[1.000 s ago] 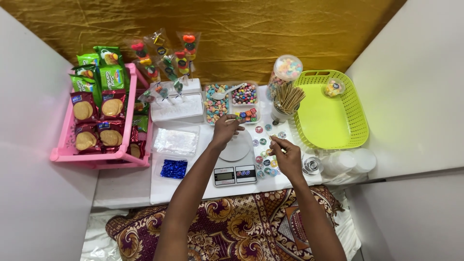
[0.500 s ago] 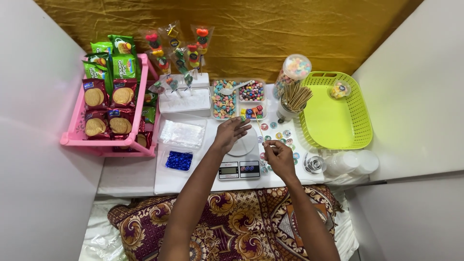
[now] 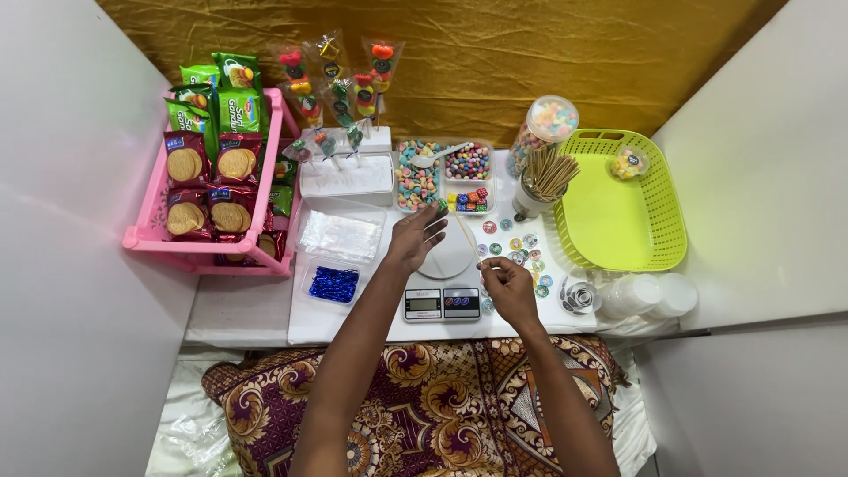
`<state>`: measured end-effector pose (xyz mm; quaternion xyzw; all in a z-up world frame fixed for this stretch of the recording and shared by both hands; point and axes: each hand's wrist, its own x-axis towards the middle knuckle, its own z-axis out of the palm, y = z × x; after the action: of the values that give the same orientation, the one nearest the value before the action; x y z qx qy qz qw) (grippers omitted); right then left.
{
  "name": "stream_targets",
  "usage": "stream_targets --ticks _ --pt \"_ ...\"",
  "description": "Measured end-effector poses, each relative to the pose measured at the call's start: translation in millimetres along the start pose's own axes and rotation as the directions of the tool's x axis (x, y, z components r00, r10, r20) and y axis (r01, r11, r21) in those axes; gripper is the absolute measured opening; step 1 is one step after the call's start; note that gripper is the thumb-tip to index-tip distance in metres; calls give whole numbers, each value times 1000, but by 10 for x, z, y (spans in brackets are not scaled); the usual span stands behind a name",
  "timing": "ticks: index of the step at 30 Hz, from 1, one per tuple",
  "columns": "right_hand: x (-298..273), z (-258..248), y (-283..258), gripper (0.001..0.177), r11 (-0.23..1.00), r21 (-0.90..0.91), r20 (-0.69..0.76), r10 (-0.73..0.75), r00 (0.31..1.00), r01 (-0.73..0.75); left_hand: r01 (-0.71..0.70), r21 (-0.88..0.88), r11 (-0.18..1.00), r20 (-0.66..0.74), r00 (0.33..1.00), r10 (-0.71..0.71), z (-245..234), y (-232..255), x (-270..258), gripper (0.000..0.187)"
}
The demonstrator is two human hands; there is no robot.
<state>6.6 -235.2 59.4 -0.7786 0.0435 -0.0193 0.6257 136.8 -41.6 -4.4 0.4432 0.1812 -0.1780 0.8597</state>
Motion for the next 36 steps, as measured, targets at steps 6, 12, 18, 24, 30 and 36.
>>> stream_targets --ticks 6,12,18,24,30,36 --pt "-7 32 -38 15 1000 12 15 13 1000 -14 -26 22 999 -16 1000 26 6 35 -30 34" --pt "-6 19 -5 15 1000 -5 11 -6 1000 6 -32 53 998 -16 999 33 24 22 -62 37" --pt "-14 22 -8 16 1000 -20 16 -12 1000 12 -56 83 995 -35 998 59 43 -8 -55 39" --pt "-27 21 -27 15 999 -34 13 -15 1000 15 -53 87 995 -49 997 58 23 -2 -61 40" --pt "-18 35 -2 16 999 -22 17 -40 999 40 -61 116 991 -48 997 67 26 -13 -97 40" --pt "-17 46 8 16 998 -18 16 -56 998 56 -86 188 978 -71 992 101 53 -40 -125 41"
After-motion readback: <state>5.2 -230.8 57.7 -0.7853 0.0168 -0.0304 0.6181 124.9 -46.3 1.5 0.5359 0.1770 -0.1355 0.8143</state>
